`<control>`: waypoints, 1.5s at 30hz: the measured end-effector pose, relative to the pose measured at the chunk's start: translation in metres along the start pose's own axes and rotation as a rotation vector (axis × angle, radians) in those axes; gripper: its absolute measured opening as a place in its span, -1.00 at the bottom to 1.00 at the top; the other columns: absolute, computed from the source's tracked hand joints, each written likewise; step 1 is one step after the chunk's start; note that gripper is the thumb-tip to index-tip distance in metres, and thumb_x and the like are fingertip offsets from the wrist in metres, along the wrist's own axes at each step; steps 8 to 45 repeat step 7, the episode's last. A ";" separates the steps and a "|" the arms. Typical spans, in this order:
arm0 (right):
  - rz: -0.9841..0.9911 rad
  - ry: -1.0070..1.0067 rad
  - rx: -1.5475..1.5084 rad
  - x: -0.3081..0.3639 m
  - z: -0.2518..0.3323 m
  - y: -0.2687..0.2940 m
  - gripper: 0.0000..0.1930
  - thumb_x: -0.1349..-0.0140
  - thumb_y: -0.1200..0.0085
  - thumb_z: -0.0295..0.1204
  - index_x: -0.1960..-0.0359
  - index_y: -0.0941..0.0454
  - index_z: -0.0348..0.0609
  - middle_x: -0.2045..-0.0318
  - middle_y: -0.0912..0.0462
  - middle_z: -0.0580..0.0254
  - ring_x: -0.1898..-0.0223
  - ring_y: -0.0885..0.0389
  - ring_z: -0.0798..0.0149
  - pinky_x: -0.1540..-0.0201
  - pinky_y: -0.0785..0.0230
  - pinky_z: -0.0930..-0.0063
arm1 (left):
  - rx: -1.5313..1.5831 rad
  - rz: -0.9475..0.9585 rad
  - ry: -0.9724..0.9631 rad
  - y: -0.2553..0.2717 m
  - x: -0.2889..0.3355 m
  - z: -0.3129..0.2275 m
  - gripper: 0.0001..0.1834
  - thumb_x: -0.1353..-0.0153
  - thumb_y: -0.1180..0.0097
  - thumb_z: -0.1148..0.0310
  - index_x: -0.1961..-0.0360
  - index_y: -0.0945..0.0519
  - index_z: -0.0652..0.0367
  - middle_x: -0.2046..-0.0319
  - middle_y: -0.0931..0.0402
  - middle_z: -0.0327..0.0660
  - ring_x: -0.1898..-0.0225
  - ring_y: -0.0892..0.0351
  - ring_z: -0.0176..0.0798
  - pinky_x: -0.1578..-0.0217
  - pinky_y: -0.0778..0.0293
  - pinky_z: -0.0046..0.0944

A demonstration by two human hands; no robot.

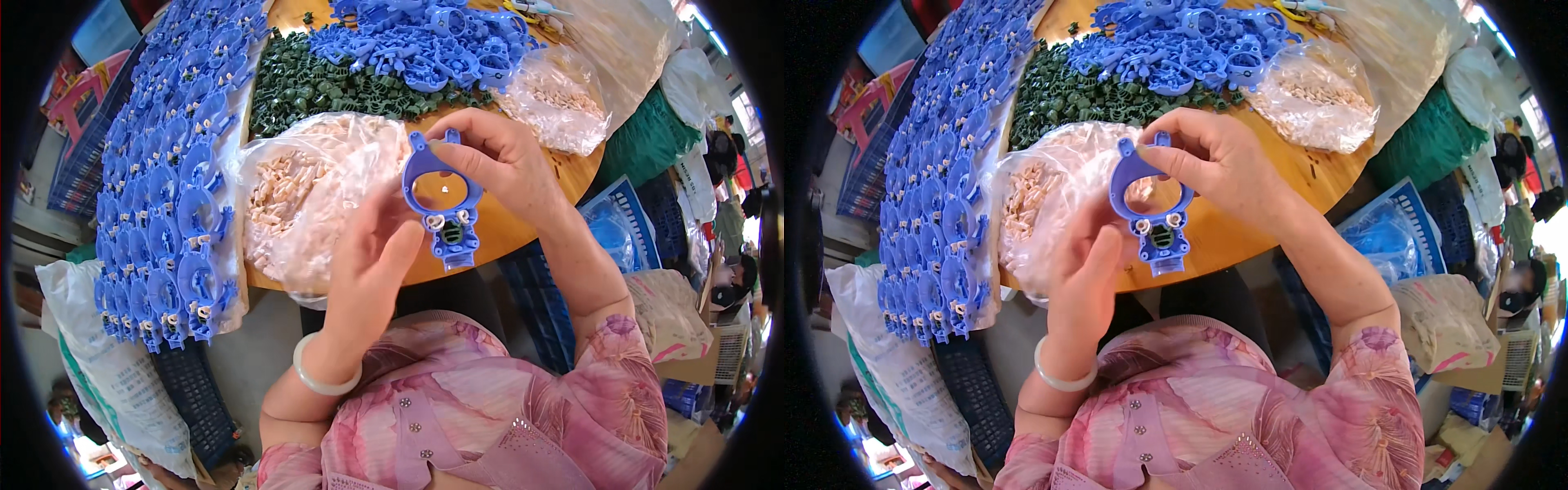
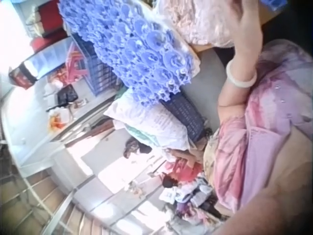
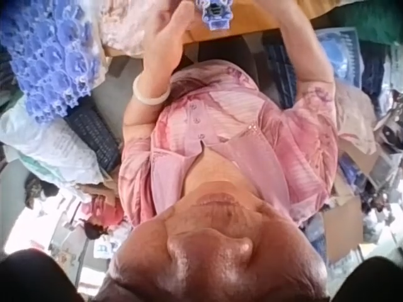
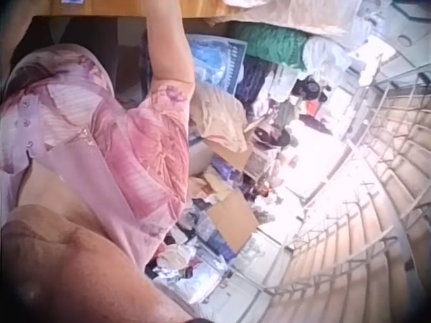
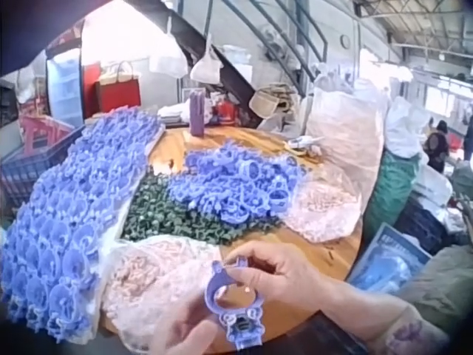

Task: Assembling small plastic toy components by hand at a workbench.

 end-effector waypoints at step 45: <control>-0.067 -0.104 0.039 0.006 -0.015 0.017 -0.80 -0.21 -0.08 -0.30 0.23 -0.53 -0.15 0.52 -0.55 0.44 0.50 -0.46 0.64 0.53 -0.33 0.73 | -1.052 0.179 -0.708 -0.057 0.018 -0.055 -0.38 -0.01 -0.24 0.40 -0.10 -0.34 0.43 -0.15 -0.26 0.13 -0.14 -0.30 0.16 -0.11 -0.26 -0.06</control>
Point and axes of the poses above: each hand's wrist, its own x-axis away from the middle knuckle, its own y-axis out of the back of the hand, z = x × y, the point moved 7 cm from there along -x, towards the middle knuckle
